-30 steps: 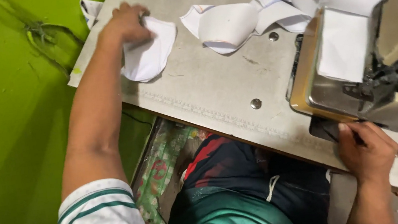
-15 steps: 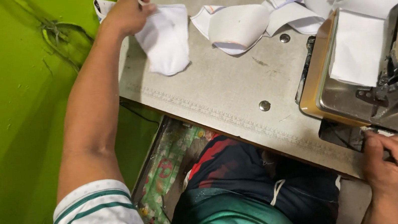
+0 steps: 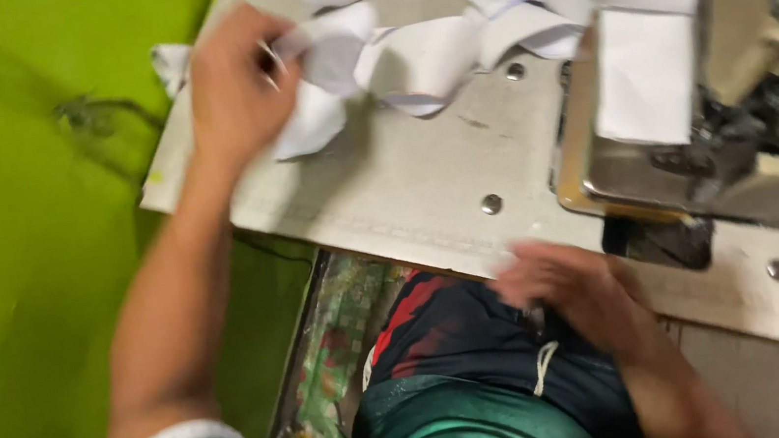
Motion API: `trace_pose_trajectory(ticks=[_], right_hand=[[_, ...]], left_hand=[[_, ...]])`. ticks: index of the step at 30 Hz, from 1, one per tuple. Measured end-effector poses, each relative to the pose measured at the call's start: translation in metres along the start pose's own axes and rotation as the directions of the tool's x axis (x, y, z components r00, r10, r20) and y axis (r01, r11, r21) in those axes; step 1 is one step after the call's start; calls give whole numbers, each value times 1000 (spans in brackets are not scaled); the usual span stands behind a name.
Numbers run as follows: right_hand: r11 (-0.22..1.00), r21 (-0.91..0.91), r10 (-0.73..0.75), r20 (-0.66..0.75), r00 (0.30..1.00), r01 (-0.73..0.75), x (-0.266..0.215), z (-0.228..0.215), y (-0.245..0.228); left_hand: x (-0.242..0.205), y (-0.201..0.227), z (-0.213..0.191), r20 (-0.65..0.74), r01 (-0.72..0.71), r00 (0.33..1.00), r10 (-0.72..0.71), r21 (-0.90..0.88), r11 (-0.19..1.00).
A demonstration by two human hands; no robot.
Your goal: Sewing fabric pieces using an overlock machine and then performing maintenance/adjustments on the machine's internal components.
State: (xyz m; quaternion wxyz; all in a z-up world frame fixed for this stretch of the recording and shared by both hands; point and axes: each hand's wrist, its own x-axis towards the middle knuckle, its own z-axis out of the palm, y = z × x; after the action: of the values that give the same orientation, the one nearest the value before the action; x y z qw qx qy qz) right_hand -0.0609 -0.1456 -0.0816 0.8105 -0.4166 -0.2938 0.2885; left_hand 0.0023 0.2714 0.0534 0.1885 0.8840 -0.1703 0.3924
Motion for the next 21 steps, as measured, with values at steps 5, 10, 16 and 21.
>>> trace_pose_trajectory(ticks=[5,10,16,21], right_hand=[[967,222,-119,-23,993,121,44,39,-13],[963,-149,-269,-517,813,223,14,29,-25],[-53,-996,-414,87,906,72,-46,-33,-7],[520,-820,-410,-484,773,-238,-41,-1,-59]], left_hand=[[-59,166,44,49,-473,873,484,-149,868],[-53,198,43,333,-447,717,612,-454,771],[17,221,71,290,62,918,268,-777,627],[46,234,111,372,199,869,326,-865,460]])
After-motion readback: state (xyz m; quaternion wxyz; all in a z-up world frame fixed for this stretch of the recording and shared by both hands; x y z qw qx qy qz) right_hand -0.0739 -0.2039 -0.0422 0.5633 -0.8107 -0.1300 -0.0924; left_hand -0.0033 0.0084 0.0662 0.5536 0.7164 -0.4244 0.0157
